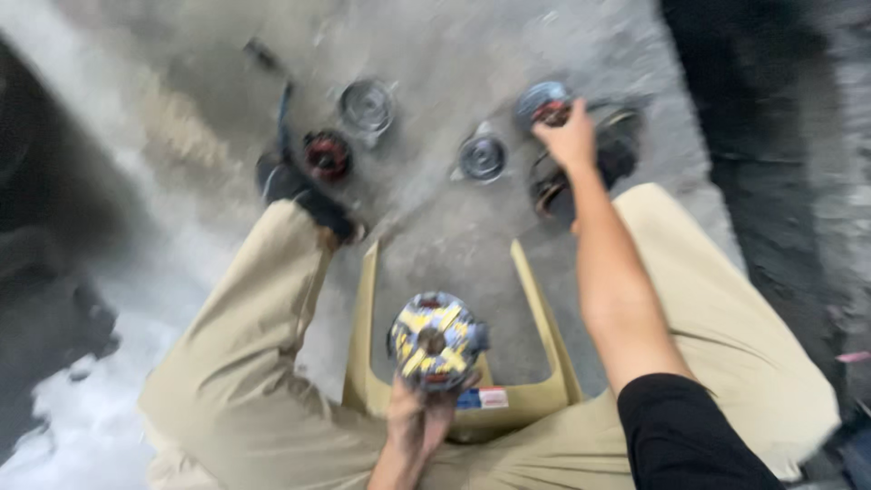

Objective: The person sits on a stool and assembles electrical components by hand. They fit a metal cover onto a copper-wound rotor, then pick up a circular component with brushes and springs, adjusting the internal parts with their fingers.

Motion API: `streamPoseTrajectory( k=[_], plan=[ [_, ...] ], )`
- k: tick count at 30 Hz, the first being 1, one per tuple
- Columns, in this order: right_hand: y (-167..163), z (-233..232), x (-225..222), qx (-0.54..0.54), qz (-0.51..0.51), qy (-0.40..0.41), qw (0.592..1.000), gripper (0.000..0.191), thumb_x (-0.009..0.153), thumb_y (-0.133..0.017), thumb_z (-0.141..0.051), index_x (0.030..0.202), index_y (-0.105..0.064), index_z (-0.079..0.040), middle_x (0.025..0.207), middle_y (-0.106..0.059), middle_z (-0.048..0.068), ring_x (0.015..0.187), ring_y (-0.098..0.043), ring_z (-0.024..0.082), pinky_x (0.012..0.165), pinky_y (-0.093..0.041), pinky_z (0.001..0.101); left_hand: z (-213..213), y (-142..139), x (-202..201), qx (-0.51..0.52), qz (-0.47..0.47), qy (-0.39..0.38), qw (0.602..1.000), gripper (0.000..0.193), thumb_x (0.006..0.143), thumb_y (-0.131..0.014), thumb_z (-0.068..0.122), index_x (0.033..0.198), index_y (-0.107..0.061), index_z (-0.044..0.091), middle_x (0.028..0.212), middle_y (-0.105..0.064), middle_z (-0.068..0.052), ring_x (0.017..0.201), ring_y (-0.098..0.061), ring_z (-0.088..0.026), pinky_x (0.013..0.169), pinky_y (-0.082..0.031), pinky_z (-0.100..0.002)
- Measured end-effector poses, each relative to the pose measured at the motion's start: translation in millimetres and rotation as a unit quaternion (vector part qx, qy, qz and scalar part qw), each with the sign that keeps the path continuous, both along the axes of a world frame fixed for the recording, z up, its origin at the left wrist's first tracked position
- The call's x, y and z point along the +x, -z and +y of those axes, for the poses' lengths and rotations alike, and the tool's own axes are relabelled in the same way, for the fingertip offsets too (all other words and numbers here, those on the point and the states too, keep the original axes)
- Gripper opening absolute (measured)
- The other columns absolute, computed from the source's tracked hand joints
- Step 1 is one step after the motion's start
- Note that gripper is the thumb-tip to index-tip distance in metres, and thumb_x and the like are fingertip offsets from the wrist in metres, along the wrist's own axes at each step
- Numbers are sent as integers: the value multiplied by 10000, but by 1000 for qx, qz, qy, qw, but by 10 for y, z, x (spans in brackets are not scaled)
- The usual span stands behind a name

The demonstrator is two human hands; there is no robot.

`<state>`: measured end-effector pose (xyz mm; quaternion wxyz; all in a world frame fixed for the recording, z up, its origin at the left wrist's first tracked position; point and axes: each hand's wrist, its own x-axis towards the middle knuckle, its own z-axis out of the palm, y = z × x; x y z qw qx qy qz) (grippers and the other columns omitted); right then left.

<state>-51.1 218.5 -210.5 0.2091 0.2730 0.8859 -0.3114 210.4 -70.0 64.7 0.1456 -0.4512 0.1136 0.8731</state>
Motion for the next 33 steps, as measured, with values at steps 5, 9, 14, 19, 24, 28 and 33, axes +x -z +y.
streamPoseTrajectory(
  k=[5,9,14,19,24,28,33],
  plan=[
    [146,-131,-96,12,29,41,999,672,717,-911,-400,1184,-573,-56,1093,-726,232,1036,-697,405,883,-540,484,120,212,-364,33,116,40,992,778,834,-862,173,1480,-448,43,1414,-586,-171,1286,-588,-401,1028,-486,-673],
    [244,-144,-100,25,56,64,996,678,736,-901,-382,1227,-562,-59,1123,-713,242,1070,-681,425,907,-532,484,208,288,-540,10,142,36,989,683,864,-854,149,1431,-496,24,1380,-604,-137,1292,-606,-393,1077,-482,-729],
    [327,-203,-100,41,40,65,996,801,817,-890,-409,1344,-465,19,1280,-575,326,1180,-578,492,997,-471,505,208,343,-600,-23,129,25,991,614,858,-849,95,1381,-535,24,1353,-622,-124,1259,-620,-357,1114,-442,-768],
    [161,-186,-86,-174,26,178,968,713,852,-770,-343,1385,-429,-15,1330,-578,195,1206,-617,346,943,-571,427,271,329,-623,-18,159,15,987,578,860,-848,92,1352,-561,-7,1357,-636,-135,1269,-630,-347,1133,-429,-760],
    [-302,-260,-87,-182,43,202,961,511,986,-694,-231,1405,-479,-33,1303,-604,151,1087,-631,297,807,-551,414,320,223,-694,-41,168,13,985,621,816,-855,98,1344,-554,-31,1328,-654,-163,1234,-638,-335,1137,-446,-688],
    [-862,-355,-92,-297,8,296,908,436,958,-628,-143,1376,-512,-101,1250,-648,95,1034,-672,239,727,-603,389,362,178,-654,-92,199,51,974,655,806,-893,147,1339,-570,-58,1289,-675,-144,1188,-648,-258,1095,-492,-471],
    [-1989,-393,-32,-524,122,249,806,366,1005,-549,-68,1369,-550,-26,1239,-671,151,1076,-703,305,858,-615,413,355,-42,-630,-116,268,81,953,691,795,-939,184,1339,-597,-68,1249,-681,-109,1134,-633,-189,983,-491,-339]
  ],
)
